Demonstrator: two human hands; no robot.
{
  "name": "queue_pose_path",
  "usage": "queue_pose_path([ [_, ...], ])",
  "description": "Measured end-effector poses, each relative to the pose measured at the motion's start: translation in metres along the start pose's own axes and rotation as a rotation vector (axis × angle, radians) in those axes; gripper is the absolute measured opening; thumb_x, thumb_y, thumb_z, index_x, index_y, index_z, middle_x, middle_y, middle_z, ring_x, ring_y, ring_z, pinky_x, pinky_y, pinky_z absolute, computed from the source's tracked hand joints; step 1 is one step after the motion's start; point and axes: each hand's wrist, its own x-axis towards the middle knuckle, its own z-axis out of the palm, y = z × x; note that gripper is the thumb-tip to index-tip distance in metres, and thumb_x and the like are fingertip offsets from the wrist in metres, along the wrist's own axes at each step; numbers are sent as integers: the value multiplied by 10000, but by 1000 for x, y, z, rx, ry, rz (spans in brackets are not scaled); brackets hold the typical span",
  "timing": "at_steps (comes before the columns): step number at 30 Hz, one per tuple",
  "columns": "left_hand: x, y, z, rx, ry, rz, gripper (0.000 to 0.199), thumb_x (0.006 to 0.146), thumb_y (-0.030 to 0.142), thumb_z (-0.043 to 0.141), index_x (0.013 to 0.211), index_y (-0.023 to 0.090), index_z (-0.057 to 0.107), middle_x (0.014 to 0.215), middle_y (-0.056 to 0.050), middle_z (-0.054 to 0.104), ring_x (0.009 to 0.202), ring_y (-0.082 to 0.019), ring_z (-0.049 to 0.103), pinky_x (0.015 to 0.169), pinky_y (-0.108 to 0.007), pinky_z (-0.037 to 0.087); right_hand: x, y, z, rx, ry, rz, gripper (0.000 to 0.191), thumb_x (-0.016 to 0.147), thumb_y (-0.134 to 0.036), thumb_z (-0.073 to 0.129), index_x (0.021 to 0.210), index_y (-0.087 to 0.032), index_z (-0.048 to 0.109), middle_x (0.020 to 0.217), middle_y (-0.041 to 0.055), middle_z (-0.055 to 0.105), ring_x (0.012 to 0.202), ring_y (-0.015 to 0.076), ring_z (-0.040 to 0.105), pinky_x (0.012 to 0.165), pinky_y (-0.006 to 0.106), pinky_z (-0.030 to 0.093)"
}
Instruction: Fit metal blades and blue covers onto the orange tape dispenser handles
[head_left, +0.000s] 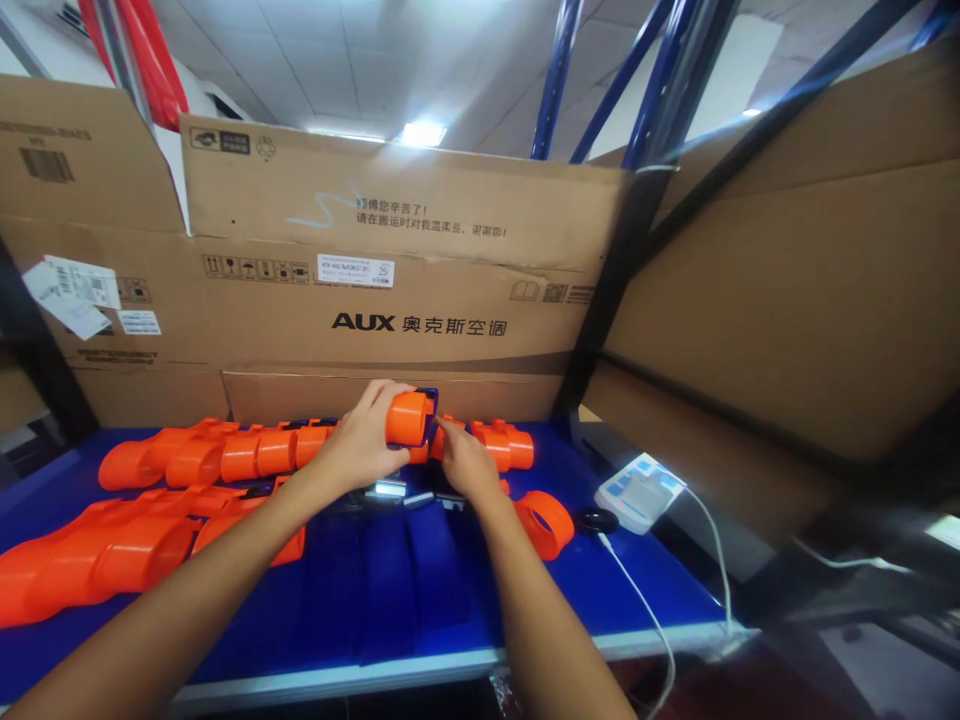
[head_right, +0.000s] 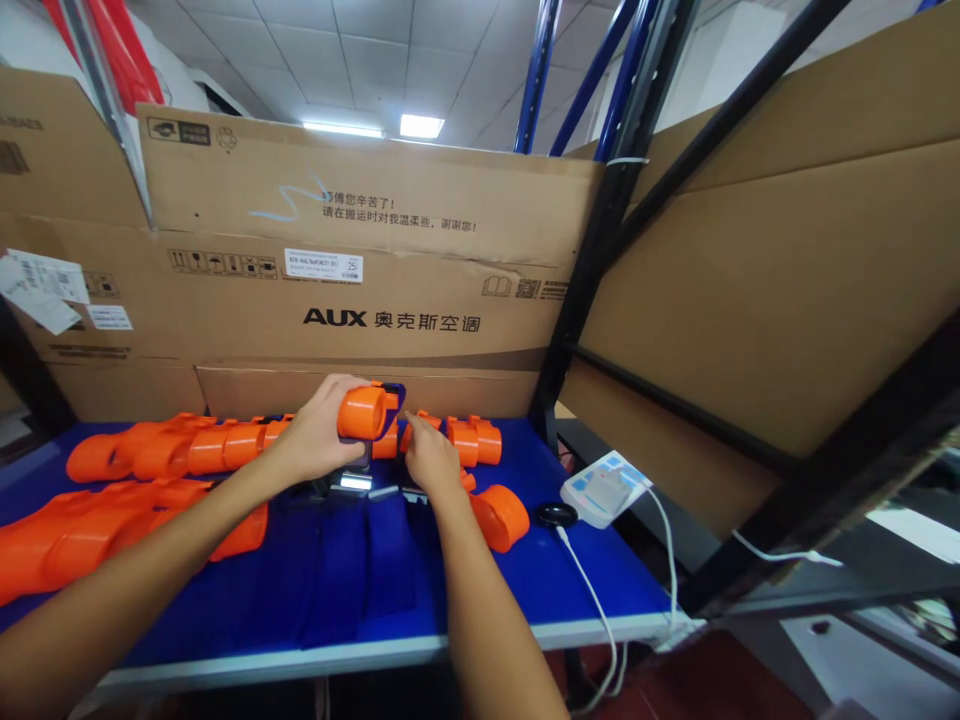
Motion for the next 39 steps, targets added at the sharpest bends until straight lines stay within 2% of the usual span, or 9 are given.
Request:
queue_pose_path([
  [3, 17, -6, 17, -15, -6, -28, 781, 677, 175, 744, 1381, 269, 419, 1369, -76, 487, 1167, -286, 605, 1020, -457, 496, -2, -1, -4, -59, 8, 71, 508, 930, -108, 419, 1409, -237, 534, 1419, 79, 600, 1243, 247, 595, 985, 345, 467],
  [5, 25, -11, 31, -39, -8, -47, 773, 676, 163, 756, 1365, 258, 416, 1341, -83, 494, 1186, -288, 589, 1038, -458, 479, -3, -4, -4, -92, 18, 105, 442, 960, -185, 442, 1390, -213, 538, 1379, 111, 614, 1218, 258, 599, 968, 344, 466],
  [9, 33, -19, 60, -123, 6, -65, 867, 667, 185, 826, 1397, 247, 361, 1333, -102, 449, 1220, -287, 555, 1080, -457, 443, -4, -9, -2, -185, 18, 170, 499, 959, -340, 514, 1436, -198, 479, 1353, 170, 565, 1187, 316, 591, 903, 389, 483],
  [13, 38, -22, 84, -175, -38, -67, 912, 669, 173, 849, 1422, 261, 341, 1335, -107, 384, 1220, -277, 545, 1113, -449, 414, -7, -8, -3, -215, 3, 239, 491, 954, -297, 511, 1440, -230, 480, 1390, 176, 505, 1125, 320, 621, 855, 396, 490],
  [17, 44, -22, 99, -202, -64, -84, 914, 692, 191, 838, 1442, 261, 320, 1321, -103, 359, 1206, -271, 549, 1111, -448, 419, -9, -4, -4, -222, 13, 248, 418, 968, -284, 485, 1371, -191, 544, 1406, 189, 504, 1118, 317, 626, 849, 384, 494],
  [23, 42, -26, 111, -154, -149, -57, 915, 735, 221, 794, 1472, 283, 255, 1361, -111, 340, 1205, -283, 566, 1057, -449, 459, -10, 2, -4, -149, 58, 269, 378, 934, -245, 513, 1293, -164, 598, 1395, 211, 523, 1102, 326, 636, 878, 404, 498],
  [27, 37, -31, 112, 42, -294, 3, 867, 748, 212, 766, 1460, 282, 277, 1377, -126, 385, 1231, -328, 555, 1027, -490, 449, -9, 5, -4, -101, 69, 255, 417, 881, -164, 522, 1292, -145, 595, 1346, 206, 559, 1152, 316, 609, 929, 387, 479],
  [30, 38, -33, 112, 142, -356, 29, 849, 726, 227, 786, 1437, 276, 324, 1357, -127, 454, 1260, -355, 522, 1038, -529, 406, -9, 7, -3, -86, 75, 219, 513, 829, -96, 518, 1340, -111, 561, 1359, 221, 551, 1219, 313, 562, 995, 383, 442],
  [39, 39, -36, 105, 145, -446, 93, 867, 697, 413, 777, 1460, 300, 381, 1407, -120, 547, 1292, -365, 481, 1070, -526, 351, -11, 10, -2, -59, 69, 201, 605, 784, -61, 524, 1387, -97, 539, 1376, 218, 541, 1260, 306, 537, 1061, 377, 402],
])
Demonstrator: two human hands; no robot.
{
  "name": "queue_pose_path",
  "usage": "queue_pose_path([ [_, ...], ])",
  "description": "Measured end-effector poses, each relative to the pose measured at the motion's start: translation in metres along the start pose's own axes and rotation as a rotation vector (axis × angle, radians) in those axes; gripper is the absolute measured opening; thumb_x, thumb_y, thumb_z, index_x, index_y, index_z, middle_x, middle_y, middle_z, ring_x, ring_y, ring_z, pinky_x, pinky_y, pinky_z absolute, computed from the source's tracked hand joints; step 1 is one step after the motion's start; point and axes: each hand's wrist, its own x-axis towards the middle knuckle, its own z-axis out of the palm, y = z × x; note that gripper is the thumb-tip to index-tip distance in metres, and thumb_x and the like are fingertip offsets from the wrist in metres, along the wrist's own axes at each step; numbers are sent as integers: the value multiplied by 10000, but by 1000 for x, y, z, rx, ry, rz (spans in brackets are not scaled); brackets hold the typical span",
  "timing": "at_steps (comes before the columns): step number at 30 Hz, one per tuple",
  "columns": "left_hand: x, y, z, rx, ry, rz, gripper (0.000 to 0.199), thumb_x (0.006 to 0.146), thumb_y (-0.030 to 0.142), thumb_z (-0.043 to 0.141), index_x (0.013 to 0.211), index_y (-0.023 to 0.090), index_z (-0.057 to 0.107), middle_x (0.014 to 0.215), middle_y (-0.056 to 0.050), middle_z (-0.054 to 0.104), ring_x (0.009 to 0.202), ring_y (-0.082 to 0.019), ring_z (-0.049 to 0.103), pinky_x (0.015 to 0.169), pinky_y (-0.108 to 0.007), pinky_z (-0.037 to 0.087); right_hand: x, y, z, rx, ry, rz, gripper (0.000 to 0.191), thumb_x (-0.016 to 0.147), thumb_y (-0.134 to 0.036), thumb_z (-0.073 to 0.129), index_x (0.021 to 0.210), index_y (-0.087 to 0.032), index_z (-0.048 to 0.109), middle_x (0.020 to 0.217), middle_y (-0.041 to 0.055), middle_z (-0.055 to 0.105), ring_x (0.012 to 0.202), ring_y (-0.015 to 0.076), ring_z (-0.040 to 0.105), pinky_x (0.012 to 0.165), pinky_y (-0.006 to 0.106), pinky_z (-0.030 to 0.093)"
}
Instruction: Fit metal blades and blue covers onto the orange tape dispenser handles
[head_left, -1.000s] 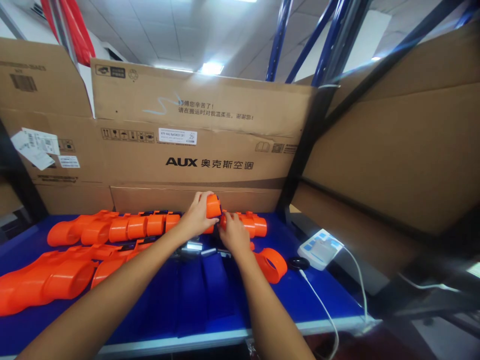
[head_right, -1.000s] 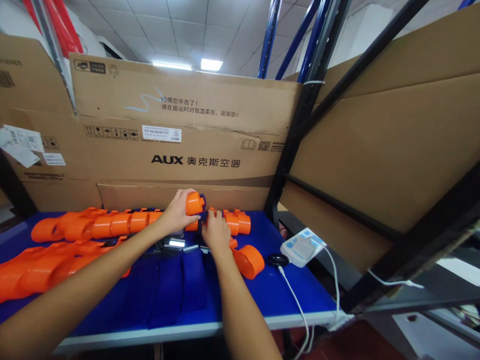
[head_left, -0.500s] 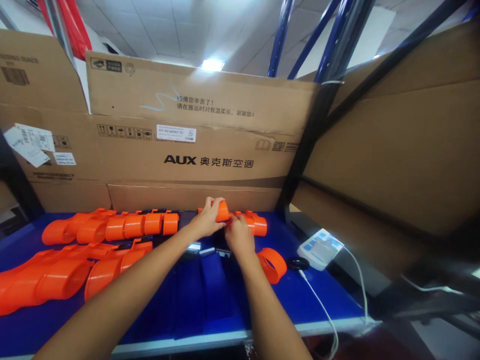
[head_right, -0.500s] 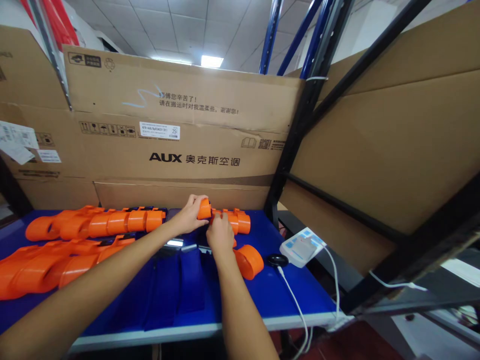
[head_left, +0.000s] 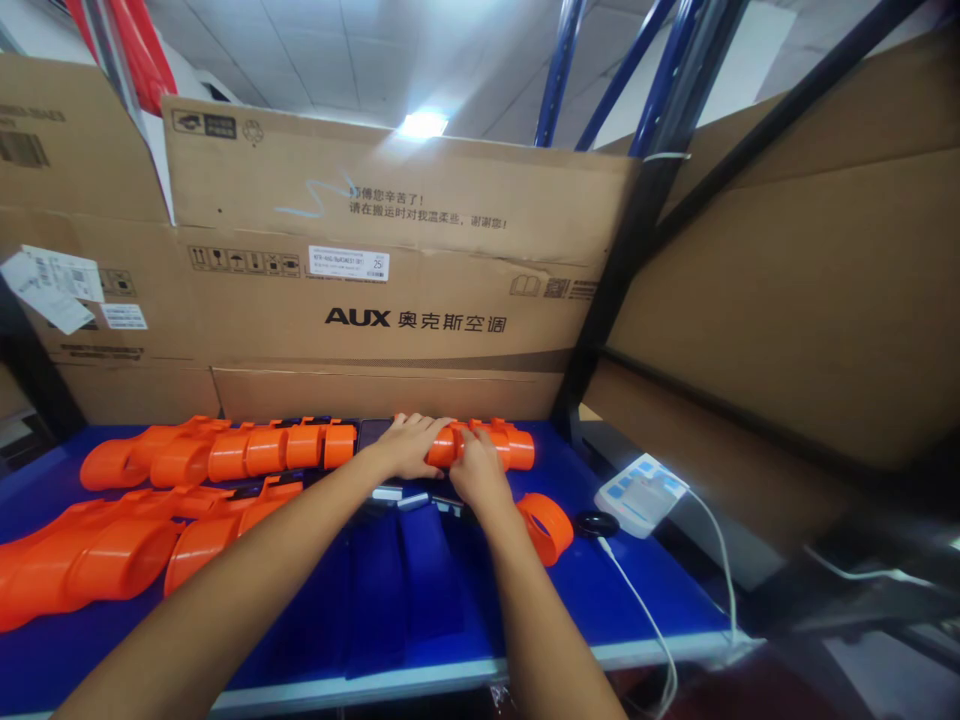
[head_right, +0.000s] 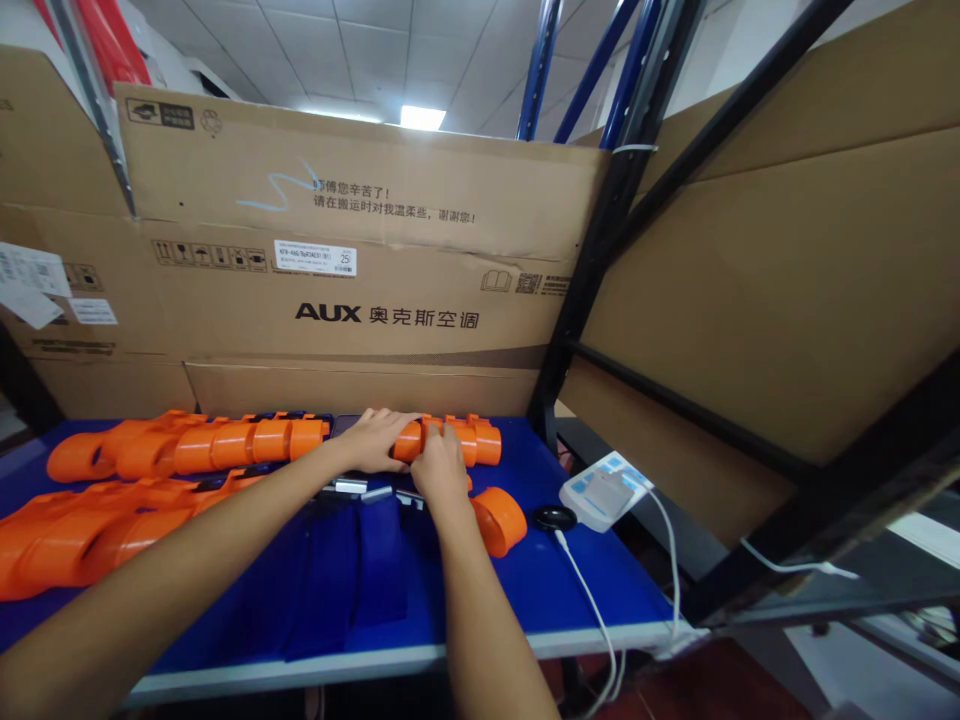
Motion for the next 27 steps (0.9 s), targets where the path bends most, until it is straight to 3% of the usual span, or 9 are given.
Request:
queue_pose_path([
  [4, -3, -13, -9, 34, -50, -60, 895, 704, 435, 720, 1507, 289, 351, 1501, -133, 483, 1343, -381, 454, 1100, -525, 319, -1, 0, 0, -6, 1, 0, 641, 780, -26, 486, 1408, -146, 534, 1394, 186, 541, 1299, 289, 509, 1076, 390, 389],
  [7, -6, -21, -12, 74, -85, -109, 920, 662, 388, 731, 1501, 280, 369, 1427, -146, 559, 1312, -400, 493, 1095, -545, 315, -2, -1, -2, -20, 15, 7, 643, 774, -30, 481, 1400, -158, 546, 1385, 177, 554, 1280, 294, 516, 1074, 399, 388],
  [13, -10, -19, -14, 88, -89, -101, 951, 641, 312, 757, 1499, 258, 351, 1361, -161, 600, 1260, -386, 552, 1056, -517, 371, -6, -8, -10, -66, 67, -117, 594, 805, -181, 558, 1398, -221, 558, 1477, 118, 489, 1267, 343, 445, 1079, 480, 351],
  [18, -9, -12, -41, 47, -13, -54, 939, 664, 318, 767, 1494, 261, 329, 1373, -141, 580, 1263, -368, 541, 1037, -478, 416, -9, -15, -16, 34, 146, -150, 501, 829, -216, 563, 1328, -217, 613, 1442, 123, 513, 1242, 340, 433, 1050, 496, 358],
  [22, -20, 0, -72, -37, 144, 4, 859, 686, 300, 748, 1454, 255, 367, 1375, -126, 560, 1272, -351, 524, 1044, -488, 436, -5, -19, -20, 449, 266, -184, 380, 921, -308, 503, 1259, -198, 639, 1240, 123, 643, 1139, 278, 526, 1025, 440, 400],
  [25, -40, 20, -89, -50, 238, 111, 796, 698, 256, 726, 1426, 260, 405, 1410, -113, 535, 1300, -342, 503, 1095, -500, 400, -1, -26, -16, 950, 180, -112, 469, 955, -454, 476, 1339, -199, 563, 1067, 89, 700, 914, 214, 617, 850, 363, 493],
  [27, -57, 36, -94, -43, 230, 205, 779, 709, 230, 716, 1428, 255, 417, 1404, -107, 548, 1303, -342, 502, 1109, -507, 388, -1, -31, -11, 1247, 75, -16, 559, 934, -538, 491, 1395, -221, 495, 963, 49, 704, 743, 176, 616, 699, 308, 500],
])
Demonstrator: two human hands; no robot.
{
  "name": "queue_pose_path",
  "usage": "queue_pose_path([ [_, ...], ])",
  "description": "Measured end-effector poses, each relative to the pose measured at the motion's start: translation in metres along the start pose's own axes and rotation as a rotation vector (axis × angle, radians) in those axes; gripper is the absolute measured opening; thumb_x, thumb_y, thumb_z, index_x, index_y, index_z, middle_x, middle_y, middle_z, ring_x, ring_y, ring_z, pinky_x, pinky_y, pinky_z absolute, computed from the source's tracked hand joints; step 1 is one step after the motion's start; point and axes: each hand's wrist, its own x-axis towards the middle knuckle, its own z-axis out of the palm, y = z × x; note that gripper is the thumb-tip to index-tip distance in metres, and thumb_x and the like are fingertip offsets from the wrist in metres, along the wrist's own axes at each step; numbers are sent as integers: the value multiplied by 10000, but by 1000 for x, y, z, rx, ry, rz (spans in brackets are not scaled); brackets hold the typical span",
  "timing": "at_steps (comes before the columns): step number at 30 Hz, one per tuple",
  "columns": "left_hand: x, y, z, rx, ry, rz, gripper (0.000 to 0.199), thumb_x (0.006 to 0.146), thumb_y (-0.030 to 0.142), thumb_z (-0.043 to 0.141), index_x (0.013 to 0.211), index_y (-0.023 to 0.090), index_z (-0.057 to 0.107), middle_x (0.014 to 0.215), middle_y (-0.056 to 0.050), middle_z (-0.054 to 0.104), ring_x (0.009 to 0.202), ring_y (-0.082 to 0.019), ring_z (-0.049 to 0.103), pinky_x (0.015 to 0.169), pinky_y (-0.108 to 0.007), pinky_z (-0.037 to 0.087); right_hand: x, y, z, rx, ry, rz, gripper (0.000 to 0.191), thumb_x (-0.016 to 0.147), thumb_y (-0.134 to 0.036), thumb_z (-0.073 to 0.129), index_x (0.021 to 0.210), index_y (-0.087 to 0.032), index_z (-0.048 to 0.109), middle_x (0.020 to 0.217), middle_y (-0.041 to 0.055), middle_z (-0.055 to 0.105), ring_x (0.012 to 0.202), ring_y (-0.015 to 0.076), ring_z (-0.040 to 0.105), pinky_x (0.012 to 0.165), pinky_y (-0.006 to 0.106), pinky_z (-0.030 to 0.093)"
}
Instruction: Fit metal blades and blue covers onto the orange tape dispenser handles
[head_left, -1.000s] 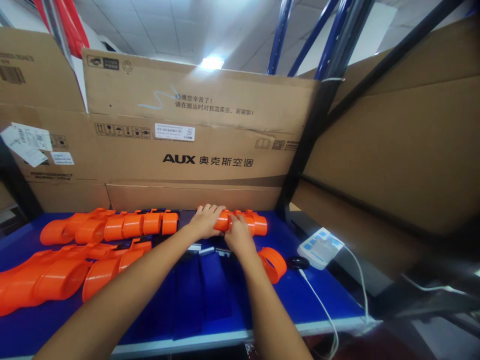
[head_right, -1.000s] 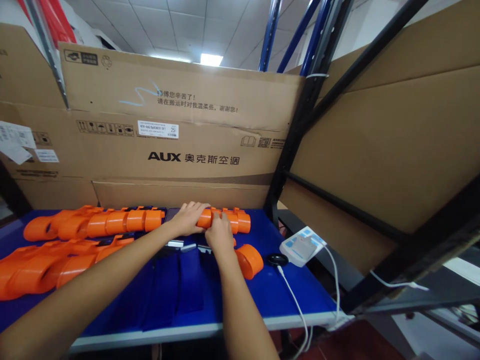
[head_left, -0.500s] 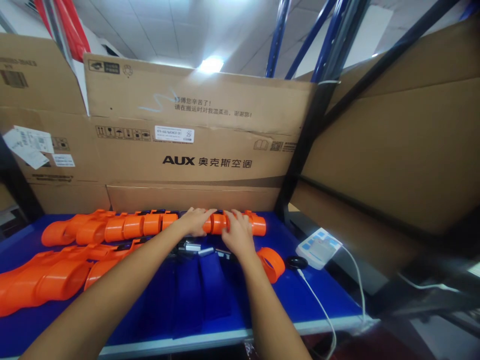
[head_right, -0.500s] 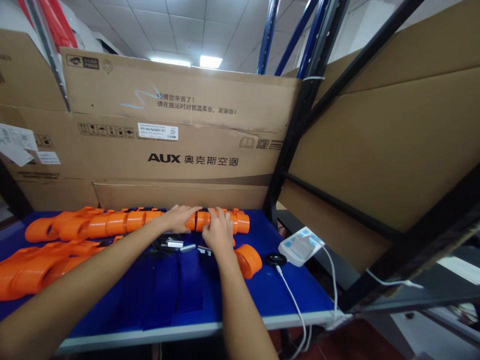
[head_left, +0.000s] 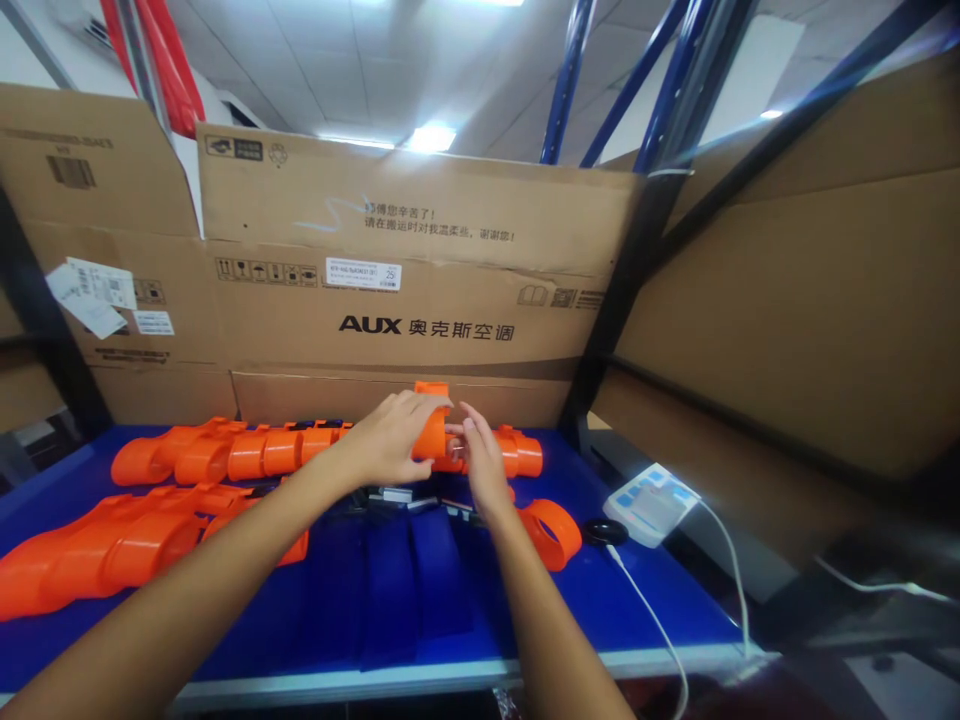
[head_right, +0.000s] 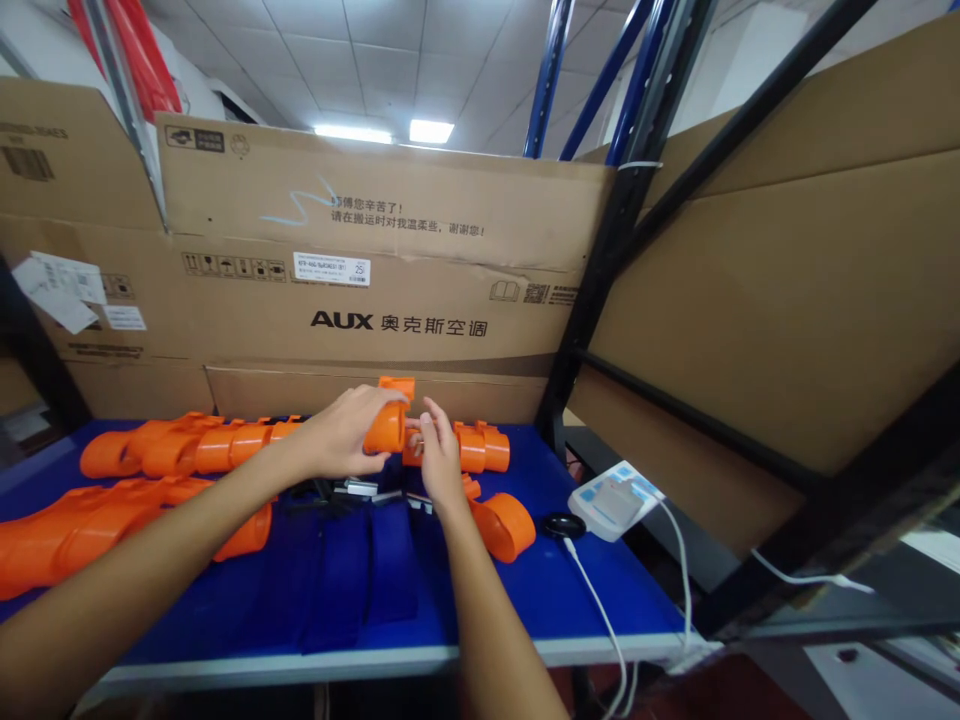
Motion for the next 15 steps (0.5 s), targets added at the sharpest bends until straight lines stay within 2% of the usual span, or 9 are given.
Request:
queue_pose_path([
  [2, -15, 17, -3, -23, -37, 77, 776, 729, 216, 713, 1443, 266, 414, 1407, -97, 558, 1317, -330, 494, 1120, -504, 380, -1, 2, 6, 196, -30, 110, 597, 881, -560, 575, 1381, -246, 491, 871, 11, 695, 635, 153, 595, 608, 273, 477],
  [4, -30, 28, -2, -56, -67, 127, 767, 753, 227, 725, 1455, 277, 419, 1430, -100, 548, 1344, -325, 473, 1129, -513, 371, -3, 2, 10, 295, -57, 171, 588, 801, -520, 703, 1300, -252, 547, 793, -12, 688, 606, 150, 601, 587, 260, 474],
  [6, -43, 32, 1, -99, -58, 136, 753, 780, 269, 742, 1465, 281, 430, 1448, -113, 539, 1367, -327, 452, 1143, -532, 347, -5, 1, 12, 331, -74, 195, 551, 730, -456, 793, 1199, -243, 600, 757, -16, 693, 624, 159, 625, 603, 260, 489],
  [8, -52, 32, 7, -190, -16, 89, 768, 788, 348, 768, 1477, 296, 435, 1483, -112, 515, 1398, -330, 416, 1166, -541, 310, -6, -1, 13, 339, -71, 199, 502, 705, -417, 819, 1130, -235, 623, 748, -17, 699, 642, 158, 638, 616, 255, 499],
  [10, -57, 31, 16, -359, 83, -55, 765, 817, 434, 746, 1498, 307, 422, 1555, -101, 440, 1454, -329, 339, 1193, -532, 264, -6, -2, 14, 332, -51, 198, 456, 726, -408, 803, 1107, -231, 625, 715, -25, 690, 606, 142, 619, 581, 236, 486],
  [12, -56, 30, 29, -631, 252, -301, 686, 899, 493, 636, 1516, 302, 404, 1611, -85, 361, 1491, -317, 284, 1203, -499, 249, -8, -3, 14, 316, -43, 209, 445, 753, -415, 783, 1122, -232, 615, 676, -35, 674, 547, 124, 585, 525, 218, 455],
  [13, -54, 30, 36, -808, 348, -439, 633, 939, 506, 568, 1514, 297, 408, 1611, -78, 365, 1483, -305, 311, 1194, -472, 275, -9, -3, 15, 304, -51, 217, 454, 760, -422, 780, 1135, -233, 608, 670, -36, 672, 527, 120, 574, 504, 214, 442],
  [15, -50, 30, 49, -1179, 433, -640, 580, 952, 509, 543, 1480, 282, 460, 1550, -83, 464, 1400, -295, 453, 1132, -422, 375, -11, -4, 15, 271, -100, 232, 485, 764, -436, 785, 1161, -232, 598, 689, -30, 682, 529, 124, 583, 492, 216, 442],
])
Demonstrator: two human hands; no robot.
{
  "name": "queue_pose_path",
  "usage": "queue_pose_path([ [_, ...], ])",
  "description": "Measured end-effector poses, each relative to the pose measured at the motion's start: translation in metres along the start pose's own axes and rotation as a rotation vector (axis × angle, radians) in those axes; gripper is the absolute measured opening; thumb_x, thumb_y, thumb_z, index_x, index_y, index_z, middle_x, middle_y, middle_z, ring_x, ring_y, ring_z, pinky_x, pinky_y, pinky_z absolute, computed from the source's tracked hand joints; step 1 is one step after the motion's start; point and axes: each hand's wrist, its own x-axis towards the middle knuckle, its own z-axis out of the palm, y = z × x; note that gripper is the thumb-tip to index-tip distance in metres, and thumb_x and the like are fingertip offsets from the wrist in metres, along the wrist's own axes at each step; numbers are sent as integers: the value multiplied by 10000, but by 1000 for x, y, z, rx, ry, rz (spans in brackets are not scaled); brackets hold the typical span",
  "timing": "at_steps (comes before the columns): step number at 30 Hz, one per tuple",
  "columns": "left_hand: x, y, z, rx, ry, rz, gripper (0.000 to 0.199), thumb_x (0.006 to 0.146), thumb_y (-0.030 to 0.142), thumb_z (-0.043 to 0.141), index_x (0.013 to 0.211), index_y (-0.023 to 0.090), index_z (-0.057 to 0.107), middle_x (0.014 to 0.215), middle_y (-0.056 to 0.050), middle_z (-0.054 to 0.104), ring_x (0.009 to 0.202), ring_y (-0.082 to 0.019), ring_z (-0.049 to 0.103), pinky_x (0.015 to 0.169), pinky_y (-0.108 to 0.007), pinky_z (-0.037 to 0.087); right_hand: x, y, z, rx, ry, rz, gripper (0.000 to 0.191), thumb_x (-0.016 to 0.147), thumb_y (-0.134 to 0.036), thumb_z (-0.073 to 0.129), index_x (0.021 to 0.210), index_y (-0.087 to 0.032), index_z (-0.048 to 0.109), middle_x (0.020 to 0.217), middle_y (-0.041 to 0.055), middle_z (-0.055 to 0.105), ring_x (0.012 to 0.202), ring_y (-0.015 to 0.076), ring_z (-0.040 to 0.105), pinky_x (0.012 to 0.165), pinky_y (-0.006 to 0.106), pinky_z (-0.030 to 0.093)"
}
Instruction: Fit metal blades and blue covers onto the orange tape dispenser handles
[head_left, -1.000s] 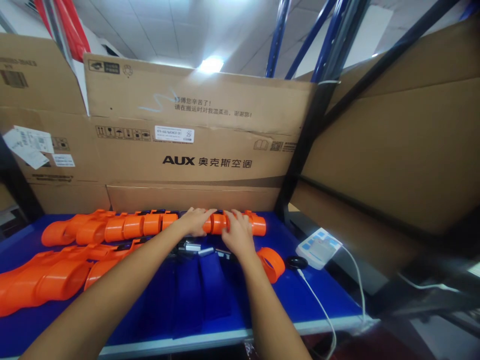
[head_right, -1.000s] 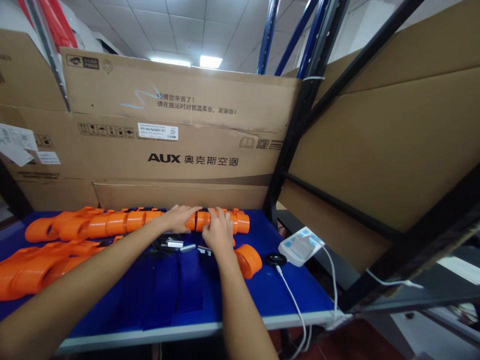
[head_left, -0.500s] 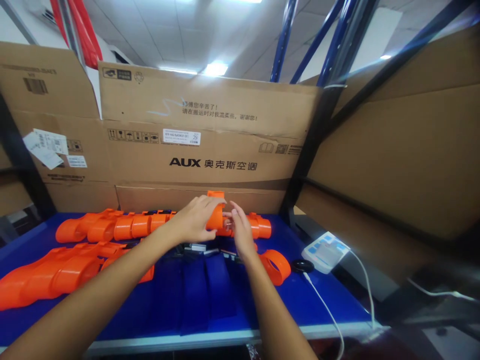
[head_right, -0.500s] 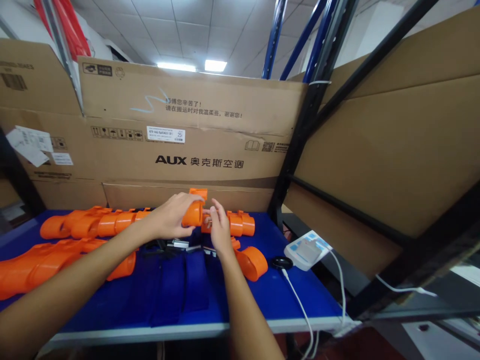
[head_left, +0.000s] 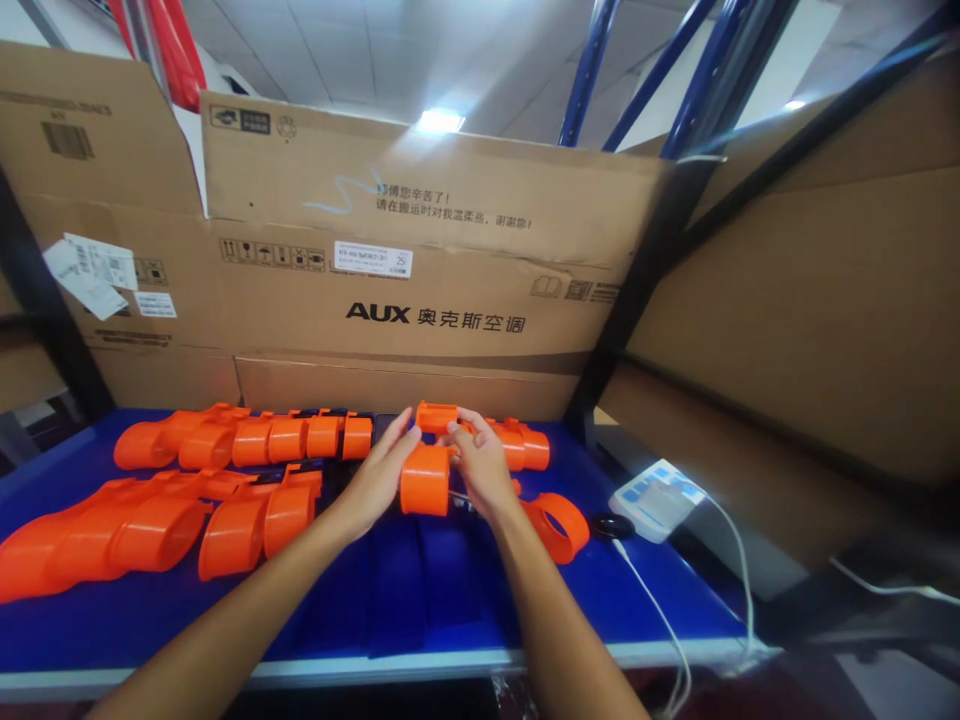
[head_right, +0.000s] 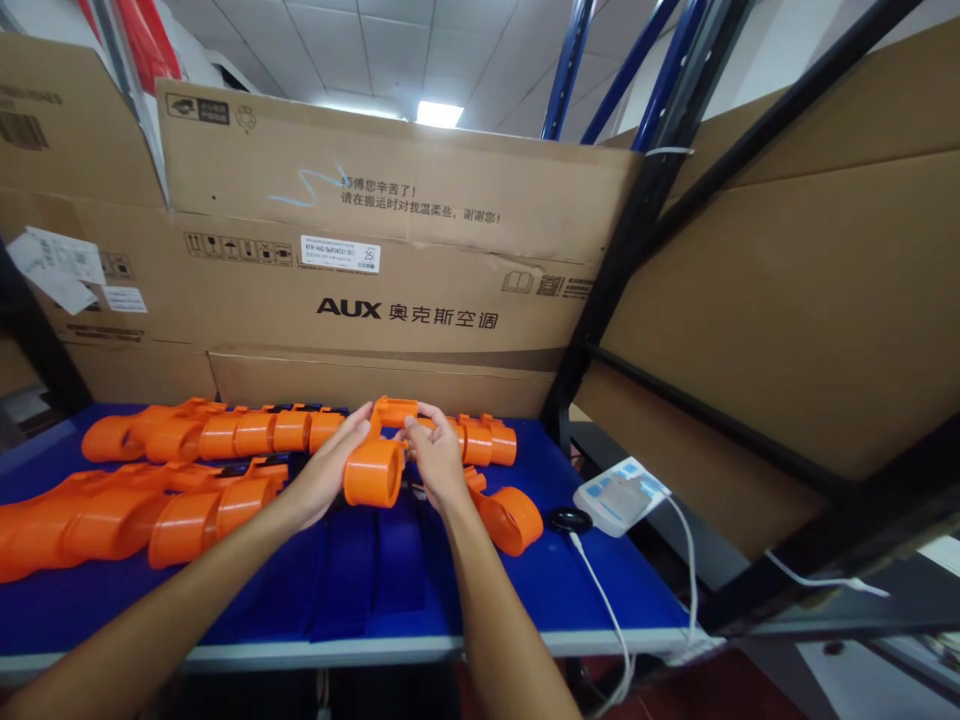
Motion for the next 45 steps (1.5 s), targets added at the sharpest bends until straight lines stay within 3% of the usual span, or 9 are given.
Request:
queue_pose_path([
  [2, 4, -7, 4, -203, 13, -114, 555, 897, 469, 647, 1395, 243, 553, 1416, -102, 603, 1247, -285, 596, 1031, -380, 464, -2, 0, 1, -54, -60, 8, 511, 768, -448, 788, 1187, -225, 597, 718, -18, 692, 575, 140, 614, 515, 230, 466],
  [5, 9, -12, -1, -298, 65, -128, 508, 779, 383, 788, 1227, 182, 658, 1163, -100, 731, 968, -226, 699, 846, -301, 526, -3, 1, 0, -192, -125, -49, 507, 816, -469, 741, 1234, -212, 616, 783, 6, 701, 606, 144, 607, 543, 255, 476],
  [10, 11, -20, -22, -438, 342, -42, 460, 720, 407, 827, 1074, 166, 659, 638, 46, 627, 498, -88, 553, 513, -196, 425, 0, 3, -10, -767, -151, -332, 237, 909, -355, 617, 1053, -210, 737, 946, 64, 724, 843, 203, 635, 788, 350, 496],
  [15, 10, -31, -33, -503, 437, 6, 493, 723, 455, 807, 1083, 181, 610, 572, 75, 558, 448, -78, 499, 504, -199, 425, -1, 6, -13, -1302, -379, -365, 109, 804, -243, 708, 889, -229, 775, 907, 66, 709, 915, 235, 614, 870, 361, 451],
  [21, 7, -30, -33, -479, 457, 4, 569, 728, 468, 799, 1176, 185, 592, 576, 66, 567, 465, -88, 516, 512, -202, 423, 0, 9, -10, -1459, -489, -315, 192, 801, -314, 728, 967, -243, 791, 905, 71, 703, 927, 251, 602, 858, 346, 436],
  [29, 4, -37, -37, -296, 447, 25, 687, 743, 523, 761, 1300, 158, 591, 606, 21, 630, 511, -106, 540, 540, -208, 426, -1, 13, -10, -1389, -511, -289, 78, 749, -201, 741, 826, -215, 747, 870, 53, 676, 905, 223, 603, 806, 294, 445],
  [34, 3, -36, -38, -273, 450, 26, 732, 747, 550, 741, 1343, 160, 571, 607, 16, 637, 522, -122, 565, 534, -213, 427, -3, 5, -12, -1196, -500, -323, 74, 718, -137, 692, 749, -204, 688, 832, 28, 677, 867, 201, 608, 805, 295, 460],
  [41, -1, -33, -35, -259, 410, -7, 794, 759, 555, 744, 1412, 160, 525, 639, -4, 671, 521, -135, 582, 525, -227, 443, 0, -4, -14, -523, -52, -241, 128, 807, -318, 653, 777, -210, 591, 673, -2, 642, 615, 162, 601, 572, 269, 466],
  [45, -3, -31, -31, -230, 365, 14, 835, 757, 528, 761, 1456, 160, 490, 655, -2, 677, 556, -143, 620, 561, -226, 461, -1, -5, -8, -282, -2, -186, 305, 783, -447, 751, 923, -194, 658, 712, 27, 697, 535, 123, 530, 488, 242, 422],
])
